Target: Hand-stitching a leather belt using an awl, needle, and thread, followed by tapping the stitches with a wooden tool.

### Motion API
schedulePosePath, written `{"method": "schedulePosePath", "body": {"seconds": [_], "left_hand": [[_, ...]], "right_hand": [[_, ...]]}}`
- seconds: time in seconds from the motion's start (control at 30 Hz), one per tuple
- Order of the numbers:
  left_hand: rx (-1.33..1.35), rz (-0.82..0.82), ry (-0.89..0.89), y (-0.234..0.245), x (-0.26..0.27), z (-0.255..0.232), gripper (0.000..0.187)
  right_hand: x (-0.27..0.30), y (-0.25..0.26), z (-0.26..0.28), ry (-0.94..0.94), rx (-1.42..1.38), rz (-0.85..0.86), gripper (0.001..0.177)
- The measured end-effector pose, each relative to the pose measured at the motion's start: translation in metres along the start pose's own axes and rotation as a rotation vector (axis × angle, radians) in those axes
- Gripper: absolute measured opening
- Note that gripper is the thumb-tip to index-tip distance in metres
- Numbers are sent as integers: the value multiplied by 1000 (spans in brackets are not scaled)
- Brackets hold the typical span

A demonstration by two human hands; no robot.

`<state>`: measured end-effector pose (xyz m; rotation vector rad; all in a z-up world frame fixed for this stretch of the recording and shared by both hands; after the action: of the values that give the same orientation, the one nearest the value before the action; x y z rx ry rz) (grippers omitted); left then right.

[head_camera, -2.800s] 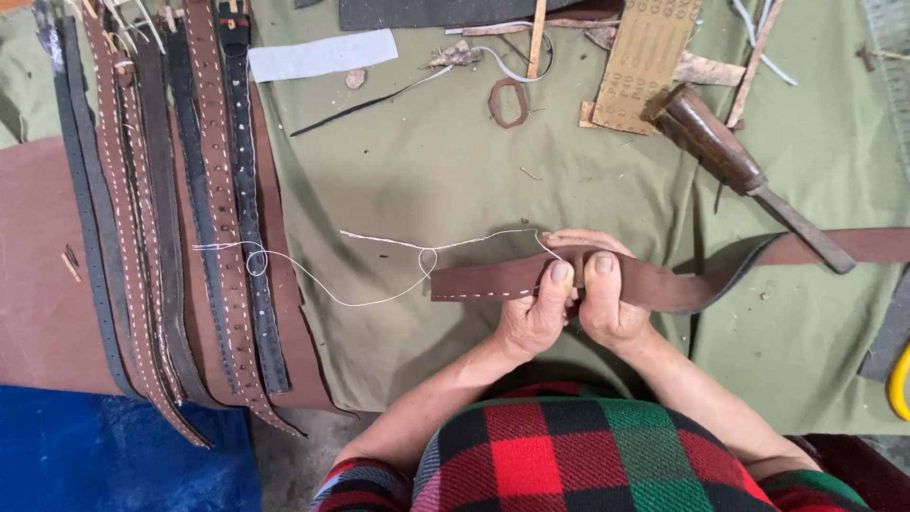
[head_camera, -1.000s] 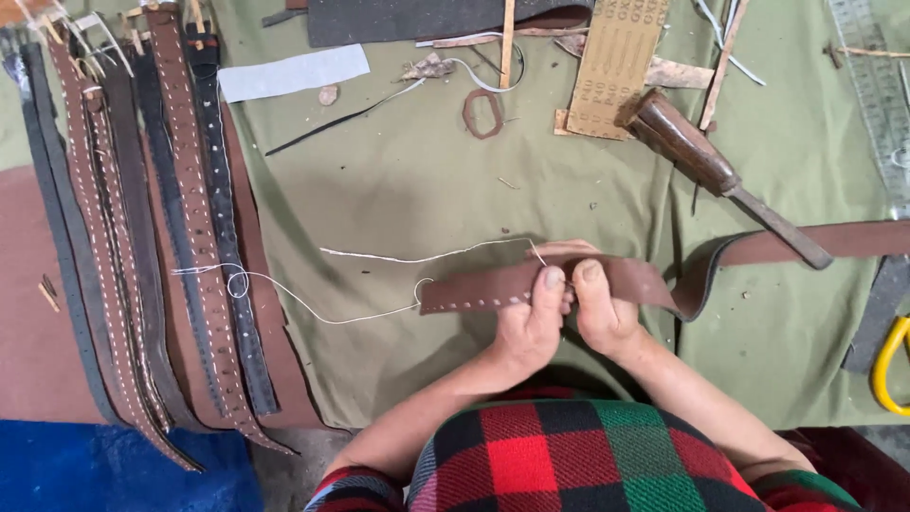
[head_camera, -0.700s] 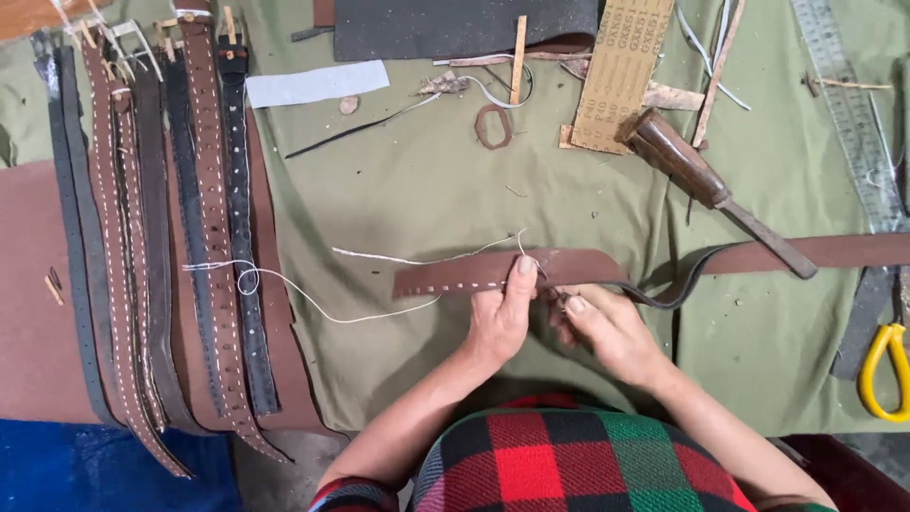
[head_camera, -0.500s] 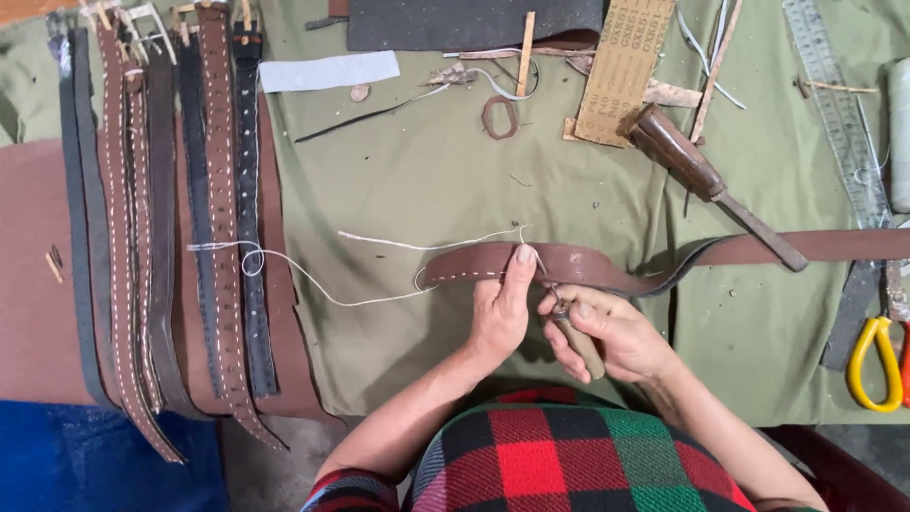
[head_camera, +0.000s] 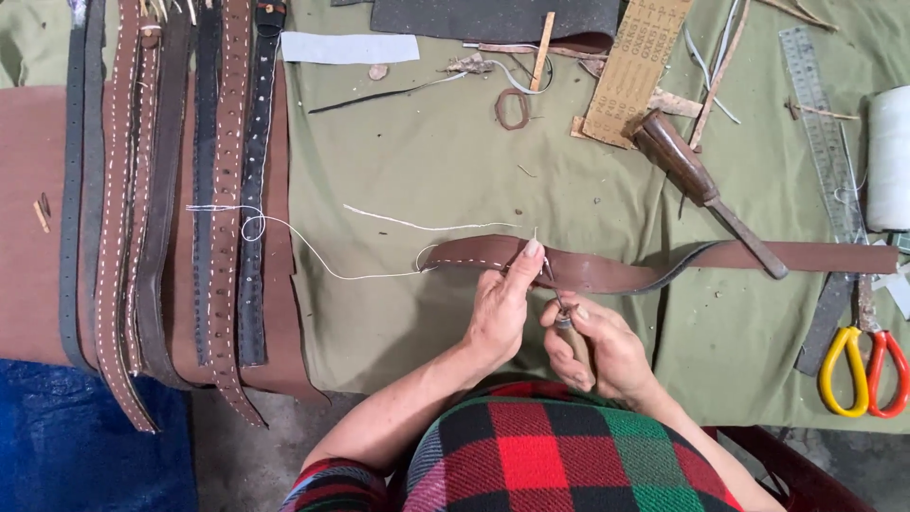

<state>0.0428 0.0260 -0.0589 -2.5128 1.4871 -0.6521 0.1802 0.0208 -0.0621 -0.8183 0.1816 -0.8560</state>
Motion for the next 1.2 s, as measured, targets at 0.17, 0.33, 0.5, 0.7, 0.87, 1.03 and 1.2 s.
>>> {"method": "schedulePosePath", "body": {"seconds": [0.17,0.33,0.5,0.7,0.87,1.03,1.2], "left_hand": [[-11,14,24,1,1,3,37],[-19,11,21,3,3,0,37],[6,23,19,2,0,9,28],[23,25,-14,-4,-3,-12,28],[29,16,-1,-5,-5,-7,32],[12,-53,65,2,9,-28,29],[60,-27,91,-32,20,-59,32]], "right_hand": [[6,13,-14,-245,-360,110,42],[8,14,-16,-293,-443,148,41],[2,-2,-5,-124,-89,72,42],[6,-17,16,260,775,-136,33],[9,-15,11,274,801,-169,30],[8,-4,-5,-66,-69,42,40],[11,8,-18,-203,-316,118,40]]}}
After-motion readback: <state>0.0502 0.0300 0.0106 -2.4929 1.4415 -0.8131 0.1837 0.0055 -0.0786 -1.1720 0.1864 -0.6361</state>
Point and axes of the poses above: each hand's wrist, its own x-axis away from the middle knuckle, its own y-axis out of the back of the hand, z = x × y, the point moved 3 cm from there along -x, towards the middle knuckle, and after that the axes turned 5 degrees about -y, right-handed, at the moved point
